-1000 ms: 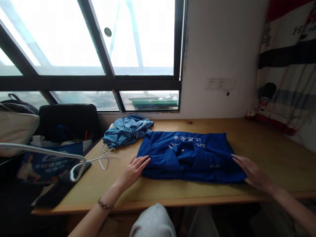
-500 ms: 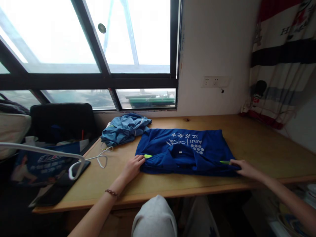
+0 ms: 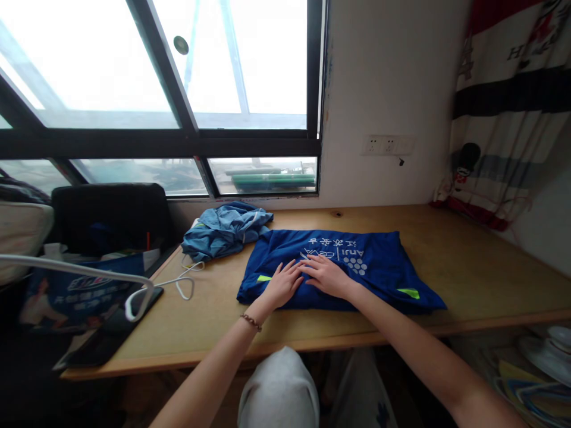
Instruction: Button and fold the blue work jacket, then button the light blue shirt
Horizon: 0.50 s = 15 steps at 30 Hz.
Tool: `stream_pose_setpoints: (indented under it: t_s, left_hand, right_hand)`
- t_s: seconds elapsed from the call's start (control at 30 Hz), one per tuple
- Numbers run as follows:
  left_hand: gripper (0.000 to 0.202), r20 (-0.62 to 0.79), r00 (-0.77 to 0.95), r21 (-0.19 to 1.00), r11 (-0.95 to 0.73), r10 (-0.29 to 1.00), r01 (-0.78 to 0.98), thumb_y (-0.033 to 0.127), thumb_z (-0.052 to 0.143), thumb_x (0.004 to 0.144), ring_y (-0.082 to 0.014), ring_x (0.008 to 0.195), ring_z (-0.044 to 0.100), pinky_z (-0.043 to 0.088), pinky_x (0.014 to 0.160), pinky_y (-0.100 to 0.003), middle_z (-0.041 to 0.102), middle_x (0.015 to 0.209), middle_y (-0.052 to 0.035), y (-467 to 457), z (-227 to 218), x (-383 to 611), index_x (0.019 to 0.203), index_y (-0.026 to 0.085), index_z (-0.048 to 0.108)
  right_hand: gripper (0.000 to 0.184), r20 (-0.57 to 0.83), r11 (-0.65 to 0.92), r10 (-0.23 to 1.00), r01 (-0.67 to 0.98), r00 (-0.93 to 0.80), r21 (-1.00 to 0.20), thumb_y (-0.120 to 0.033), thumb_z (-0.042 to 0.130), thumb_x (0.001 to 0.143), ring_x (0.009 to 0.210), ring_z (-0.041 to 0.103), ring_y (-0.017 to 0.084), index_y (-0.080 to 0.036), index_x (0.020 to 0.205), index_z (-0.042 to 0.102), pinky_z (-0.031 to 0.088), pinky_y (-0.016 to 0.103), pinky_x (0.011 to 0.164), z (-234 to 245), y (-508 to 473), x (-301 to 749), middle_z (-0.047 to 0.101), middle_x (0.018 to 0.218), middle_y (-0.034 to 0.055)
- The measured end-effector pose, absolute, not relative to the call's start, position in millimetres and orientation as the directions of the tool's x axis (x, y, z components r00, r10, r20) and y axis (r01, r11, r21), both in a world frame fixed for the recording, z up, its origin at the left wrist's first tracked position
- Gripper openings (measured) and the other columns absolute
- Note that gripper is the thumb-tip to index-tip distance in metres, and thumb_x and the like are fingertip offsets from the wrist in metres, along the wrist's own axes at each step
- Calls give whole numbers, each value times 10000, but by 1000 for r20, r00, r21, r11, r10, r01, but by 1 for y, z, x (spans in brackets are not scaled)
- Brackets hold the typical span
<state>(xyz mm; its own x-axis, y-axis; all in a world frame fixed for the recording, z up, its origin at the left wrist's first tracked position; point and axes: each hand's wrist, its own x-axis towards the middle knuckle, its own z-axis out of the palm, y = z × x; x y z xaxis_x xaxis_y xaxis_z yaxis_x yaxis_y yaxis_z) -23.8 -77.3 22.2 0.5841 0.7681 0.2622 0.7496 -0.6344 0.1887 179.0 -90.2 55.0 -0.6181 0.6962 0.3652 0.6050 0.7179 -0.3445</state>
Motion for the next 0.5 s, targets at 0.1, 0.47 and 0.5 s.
stream_pose_setpoints:
  t_s: [0.1,0.47,0.5]
  left_hand:
    - [432,233,527,99,-559,817,824,410,278,873,-214,1263,270,167,1035,-447,356,1358,1,-76,5,-39,1285,307,359]
    - [550,291,154,22,-168,944,986,540,329,811,-302,1247,273,176,988,-503,302,1380,-100,-105,-7,-81,1295,282,363]
    - [538,286,151,21,-164,946,986,538,325,813,-297,1230,307,201,980,-488,331,1363,-109,-110,-5,-81,1282,282,385]
  right_hand:
    - [467,269,604,797,712,-541,-358,-445,445,820,1256,251,269,-327,1269,383,164,524,1010,15,-75,175,383,1337,0]
    - [480,322,180,944,932,-74,-315,-520,353,823,1251,273,281,-306,1248,425,240,530,987,-10,-120,322,415,1314,10]
    - [516,317,70,948,967,12,-244,-546,339,813,1249,269,300,-308,1268,398,245,554,971,-21,-129,344,396,1328,13]
